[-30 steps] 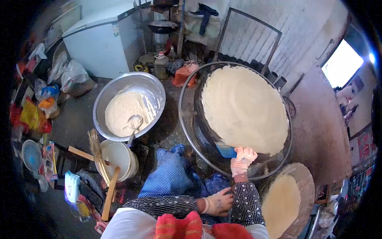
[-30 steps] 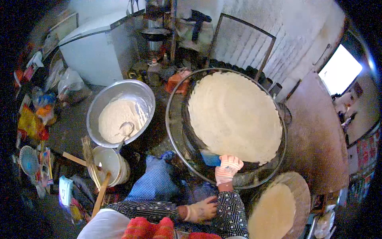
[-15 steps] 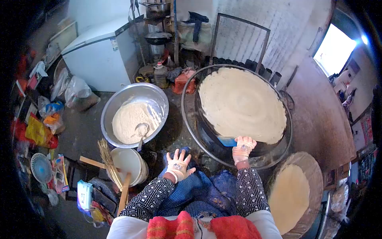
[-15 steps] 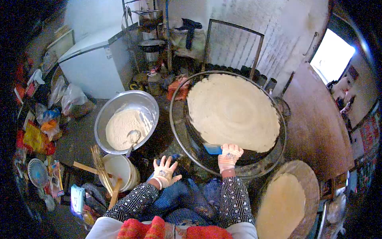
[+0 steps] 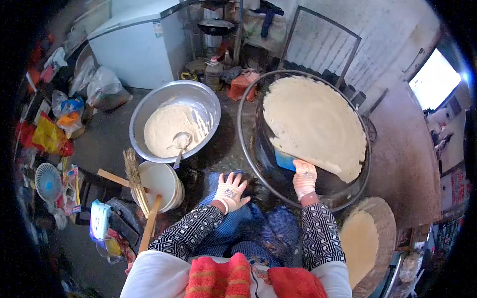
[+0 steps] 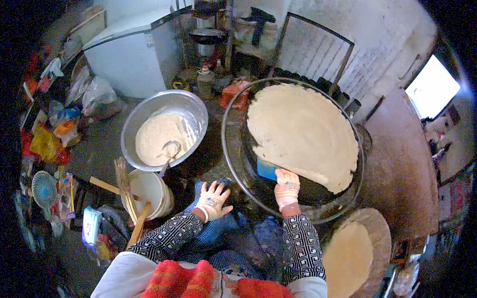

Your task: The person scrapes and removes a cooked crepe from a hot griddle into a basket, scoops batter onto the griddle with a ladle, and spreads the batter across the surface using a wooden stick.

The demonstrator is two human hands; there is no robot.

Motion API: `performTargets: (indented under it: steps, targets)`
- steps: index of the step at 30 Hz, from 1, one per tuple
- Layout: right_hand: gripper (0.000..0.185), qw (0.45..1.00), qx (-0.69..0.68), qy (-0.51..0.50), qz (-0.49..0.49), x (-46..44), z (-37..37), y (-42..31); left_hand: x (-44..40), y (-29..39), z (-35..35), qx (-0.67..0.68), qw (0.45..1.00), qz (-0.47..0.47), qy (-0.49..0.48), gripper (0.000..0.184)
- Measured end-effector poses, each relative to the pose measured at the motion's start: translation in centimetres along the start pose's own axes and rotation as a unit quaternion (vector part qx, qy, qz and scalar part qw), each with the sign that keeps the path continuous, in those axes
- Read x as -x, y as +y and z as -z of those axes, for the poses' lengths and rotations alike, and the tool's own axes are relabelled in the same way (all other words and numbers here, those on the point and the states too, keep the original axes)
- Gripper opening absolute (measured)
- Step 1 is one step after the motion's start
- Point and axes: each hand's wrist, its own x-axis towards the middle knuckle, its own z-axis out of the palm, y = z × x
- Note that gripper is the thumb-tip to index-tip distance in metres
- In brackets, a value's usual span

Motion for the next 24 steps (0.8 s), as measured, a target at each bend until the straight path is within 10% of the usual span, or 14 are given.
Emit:
performTargets:
  steps: [5,10,14,24]
  targets:
    - [0.038,0.975,0.09,-0.201,-0.014,-3.6,-0.7,-1.5,-0.6,-0.5,-0.9,0.036,0.998,0.008,0.041,0.068]
    - [0.038,0.975,0.101,-0.198,-0.011,-6.8,-2.7,-1.8,-2.8,-3.2,-1.2,0.233,0.953,0.08,0.177,0.064]
    - [0.037,0.974,0.122,-0.19,-0.003,-7.9,-4.5,-1.3,-8.8,-10.5,1.5,0.181,0.935,0.064,0.297,0.062]
    - [0.034,0.984,0.084,-0.157,0.002,-9.2,-5.4,0.0,-23.4,-18.4,8.7,-0.193,0.955,-0.063,0.217,0.053]
